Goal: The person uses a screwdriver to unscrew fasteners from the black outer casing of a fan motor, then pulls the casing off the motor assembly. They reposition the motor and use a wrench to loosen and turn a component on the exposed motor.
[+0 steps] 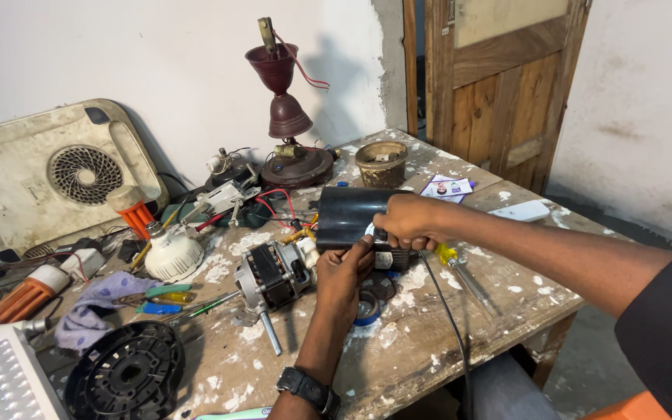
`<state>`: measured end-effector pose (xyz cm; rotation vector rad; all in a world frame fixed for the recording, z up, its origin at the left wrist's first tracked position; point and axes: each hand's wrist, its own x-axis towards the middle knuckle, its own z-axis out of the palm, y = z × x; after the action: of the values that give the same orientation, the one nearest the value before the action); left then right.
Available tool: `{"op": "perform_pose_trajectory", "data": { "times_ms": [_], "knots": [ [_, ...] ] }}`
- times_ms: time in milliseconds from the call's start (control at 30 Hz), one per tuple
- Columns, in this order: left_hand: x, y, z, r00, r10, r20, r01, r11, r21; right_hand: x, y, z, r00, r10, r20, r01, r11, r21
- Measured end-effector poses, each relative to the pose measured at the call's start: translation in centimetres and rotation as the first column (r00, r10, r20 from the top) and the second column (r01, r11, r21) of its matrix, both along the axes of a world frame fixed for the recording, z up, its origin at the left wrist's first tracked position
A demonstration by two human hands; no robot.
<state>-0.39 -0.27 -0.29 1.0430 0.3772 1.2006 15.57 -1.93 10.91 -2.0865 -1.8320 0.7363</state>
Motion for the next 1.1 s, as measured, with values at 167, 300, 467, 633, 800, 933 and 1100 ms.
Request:
{"op": "perform_pose_trajectory", "data": {
  "times_ms": [167, 300, 467, 633, 800, 933, 1100],
  "knots": [
    [-0.1, 0.0, -0.1, 1.000, -0.008, -0.014, 0.008, 1.000, -0.003, -0.6, -2.6, 0.5, 0.782, 0.090, 0.616, -0.411, 0.818, 0.402],
    [0.0, 0.0, -0.3, 1.000, -0.003, 0.000, 0.003, 1.000, 0.011, 0.3, -3.1, 1.7, 0.655, 0.249, 0.713, -0.583, 0.767, 0.268],
    [-0.1, 0.0, -0.2, 1.000, 0.004, -0.020, -0.003, 1.000, 0.011, 2.0, -2.2, 2.0, 0.357, 0.266, 0.895, -0.821, 0.546, 0.165],
    [-0.3, -0.5, 0.1, 1.000, 0.002, -0.028, -0.002, 1.000, 0.010, 2.3, -1.5, 2.1, 0.277, 0.327, 0.903, -0.851, 0.520, 0.073],
    [-0.2, -0.9, 0.6, 0.999, 0.028, -0.041, -0.029, 0.999, -0.021, 1.9, -3.0, 1.7, 0.563, 0.335, 0.755, -0.755, 0.581, 0.305],
    [-0.2, -0.8, 0.7, 0.997, 0.047, -0.062, -0.050, 0.998, -0.043, 0.8, -4.1, 1.7, 0.734, 0.228, 0.639, -0.531, 0.779, 0.332],
    [-0.4, -0.6, 0.2, 0.998, 0.032, -0.047, -0.033, 0.999, -0.006, -0.4, -4.8, 1.7, 0.864, 0.235, 0.446, -0.429, 0.807, 0.406]
  ]
}}
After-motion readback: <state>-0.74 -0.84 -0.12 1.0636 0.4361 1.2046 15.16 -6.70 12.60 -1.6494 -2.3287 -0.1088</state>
